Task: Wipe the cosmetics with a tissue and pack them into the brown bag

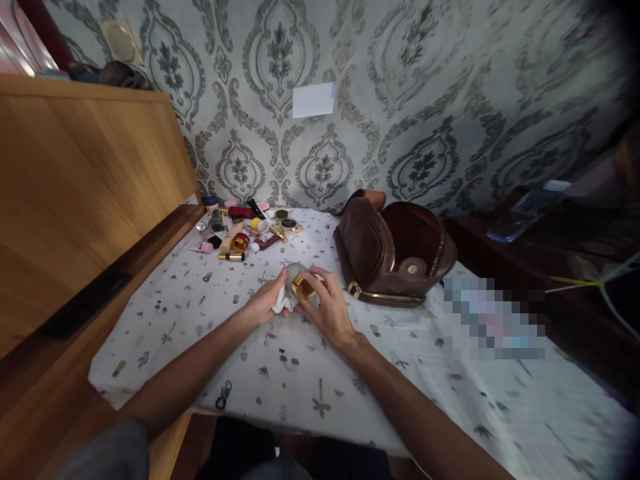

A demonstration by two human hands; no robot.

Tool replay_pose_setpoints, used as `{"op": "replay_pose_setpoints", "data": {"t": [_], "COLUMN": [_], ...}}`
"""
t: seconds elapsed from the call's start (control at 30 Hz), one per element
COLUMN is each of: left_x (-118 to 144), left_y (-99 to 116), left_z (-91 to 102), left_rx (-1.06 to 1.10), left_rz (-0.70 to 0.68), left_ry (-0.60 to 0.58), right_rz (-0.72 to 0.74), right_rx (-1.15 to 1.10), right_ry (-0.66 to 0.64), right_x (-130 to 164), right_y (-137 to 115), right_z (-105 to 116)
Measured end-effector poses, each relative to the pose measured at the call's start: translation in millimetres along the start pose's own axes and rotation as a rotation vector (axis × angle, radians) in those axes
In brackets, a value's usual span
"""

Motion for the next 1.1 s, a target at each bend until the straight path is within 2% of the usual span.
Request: {"op": "replay_pose_setpoints", "data": {"t": [0.1,0.17,0.27,0.33,0.47,0.57,0.67,0.77,0.87,1.03,1.1], "left_x": [4.3,9.2,16.8,20.5,23.3,23.1,19.7,13.7,8.4,1.7,0.2], "left_y": [1.4,2.6,5.3,6.7,12.2,19.0,24.9,26.4,24.8,16.6,12.3], "left_z": [0.5,2.3,3.9,3.9,2.6,1.8,5.5,12.1,16.2,17.7,18.1], "left_rx": [-0.161,-0.396,-0.839,-1.053,-1.227,-1.209,-1.054,-0.787,-0.471,-0.17,-0.078], "left_rz": [-0.085,-0.19,-0.456,-0.643,-0.872,-0.937,-0.849,-0.606,-0.39,-0.044,0.047], "left_ry": [0.1,0.182,0.253,0.266,0.249,0.181,0.116,0.05,0.008,-0.033,-0.066], "right_rz": [-0.121,-0.218,-0.372,-0.452,-0.52,-0.529,-0.523,-0.522,-0.477,-0.219,-0.112], "right_rx": [-0.027,-0.091,-0.225,-0.31,-0.446,-0.564,-0.663,-0.723,-0.719,-0.455,-0.311], "right_ry": [0.024,0.039,0.056,0.042,-0.049,-0.139,-0.243,-0.297,-0.257,-0.155,-0.124], "right_x": [-0.7,-2.2,-4.7,-6.2,-8.5,-9.0,-7.5,-4.9,-3.5,-4.5,-4.7], "right_y": [1.6,3.8,7.0,7.0,3.4,2.4,2.5,2.4,2.0,-1.7,-2.9], "right_z": [-0.4,-0.4,-0.3,-0.2,-0.4,-1.6,-4.3,-7.6,-9.2,-4.0,-0.9]}}
Point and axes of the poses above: each hand's wrist, its own x-axis away from the middle knuckle, its own z-axis out of the back of the hand, y = z × x, the point moved 2 cm from there along -x, towards the middle knuckle, and after that the axes turned 2 degrees about x, right-handed, at the moved point
